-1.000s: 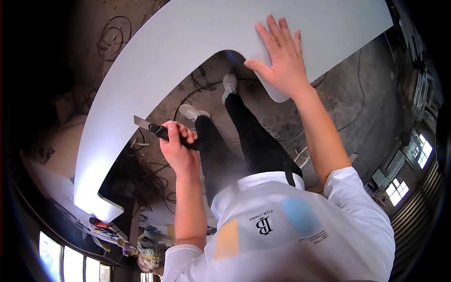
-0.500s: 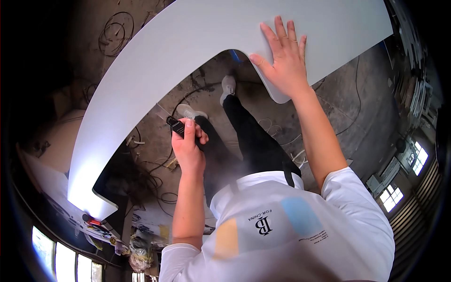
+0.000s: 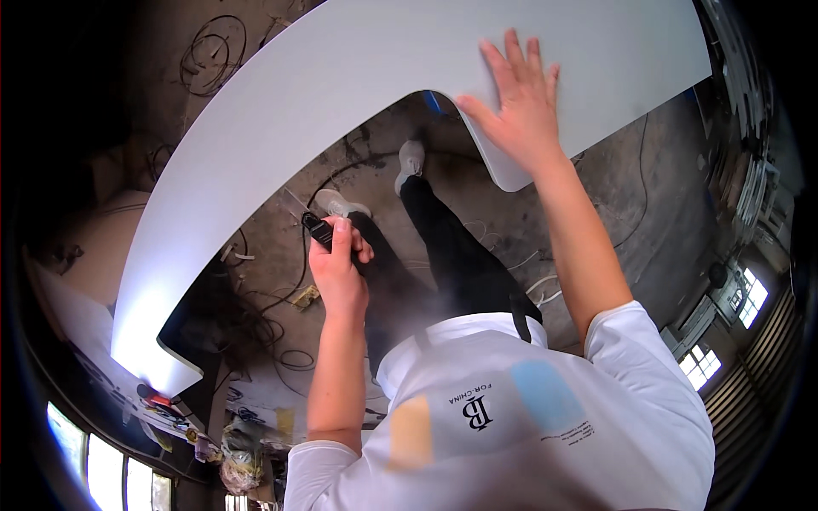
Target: The person scrapes the curved edge of a white board using a utility knife. They then walk across a workshop to retrieve a white plastic component from a box and insert it into a pre-drilled hole in a white cabinet panel.
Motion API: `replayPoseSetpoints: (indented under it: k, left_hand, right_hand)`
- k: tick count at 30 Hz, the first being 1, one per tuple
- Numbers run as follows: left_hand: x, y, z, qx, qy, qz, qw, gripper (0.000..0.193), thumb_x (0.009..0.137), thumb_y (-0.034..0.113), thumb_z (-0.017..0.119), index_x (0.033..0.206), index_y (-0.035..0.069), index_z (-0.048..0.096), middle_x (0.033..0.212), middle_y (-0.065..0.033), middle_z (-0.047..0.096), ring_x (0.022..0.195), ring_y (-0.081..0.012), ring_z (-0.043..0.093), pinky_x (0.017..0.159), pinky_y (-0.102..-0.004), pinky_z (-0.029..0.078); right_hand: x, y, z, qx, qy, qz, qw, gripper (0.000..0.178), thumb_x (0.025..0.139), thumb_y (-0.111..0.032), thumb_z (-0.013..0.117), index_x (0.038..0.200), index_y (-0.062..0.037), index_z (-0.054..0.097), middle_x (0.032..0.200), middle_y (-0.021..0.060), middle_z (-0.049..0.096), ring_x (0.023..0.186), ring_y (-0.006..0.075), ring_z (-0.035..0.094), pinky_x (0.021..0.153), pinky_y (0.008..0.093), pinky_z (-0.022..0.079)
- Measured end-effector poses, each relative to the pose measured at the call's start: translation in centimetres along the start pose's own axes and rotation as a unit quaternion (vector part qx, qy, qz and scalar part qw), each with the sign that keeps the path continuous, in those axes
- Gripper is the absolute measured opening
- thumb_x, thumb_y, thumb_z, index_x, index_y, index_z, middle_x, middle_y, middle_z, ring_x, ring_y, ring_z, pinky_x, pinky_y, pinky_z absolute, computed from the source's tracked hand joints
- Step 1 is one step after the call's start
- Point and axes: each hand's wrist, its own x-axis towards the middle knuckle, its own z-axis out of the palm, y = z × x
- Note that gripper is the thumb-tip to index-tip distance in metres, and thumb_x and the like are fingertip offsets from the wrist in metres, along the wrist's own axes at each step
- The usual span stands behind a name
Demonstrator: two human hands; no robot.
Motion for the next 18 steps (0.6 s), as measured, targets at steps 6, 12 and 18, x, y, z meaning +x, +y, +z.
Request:
replayPoseSetpoints:
  k: [6, 12, 18]
  left_hand:
    - [-0.1, 0.3, -0.1, -0.021, 0.016, 0.006, 1.000, 0.013, 0.104, 0.017, 0.059, 0.101, 0.006, 0.053, 0.076, -0.0031, 0.051, 0.060, -0.0127, 0.048, 0.061, -0.0298, 0.044]
    - [-0.4, 0.0, -0.1, -0.016, 0.000, 0.011, 1.000, 0.018, 0.104, 0.023, 0.061, 0.101, 0.007, 0.052, 0.076, -0.0027, 0.049, 0.060, -0.0136, 0.048, 0.059, -0.0301, 0.043]
    - [-0.6, -0.4, -0.8, -0.008, 0.043, -0.001, 0.999, 0.015, 0.104, 0.018, 0.060, 0.101, 0.005, 0.053, 0.074, -0.0029, 0.050, 0.060, -0.0128, 0.048, 0.060, -0.0298, 0.043]
  right_hand:
    - [5.3, -2.5, -2.0, -0.014, -0.048, -0.077, 0.996, 0.093, 0.084, -0.060, 0.070, 0.158, -0.0140, 0.037, 0.167, 0.0213, 0.022, 0.155, 0.0447, 0.013, 0.123, 0.0647, 0.009]
    - [6.0, -1.5, -4.1, -0.048, -0.122, -0.002, 0.991, 0.104, 0.075, -0.066, 0.075, 0.157, -0.0131, 0.038, 0.168, 0.0218, 0.021, 0.156, 0.0439, 0.013, 0.124, 0.0633, 0.010]
    - [8.2, -4.2, -3.8, 0.007, -0.145, -0.113, 0.983, 0.112, 0.070, -0.064, 0.080, 0.158, -0.0120, 0.034, 0.168, 0.0223, 0.016, 0.156, 0.0429, 0.010, 0.124, 0.0626, 0.010]
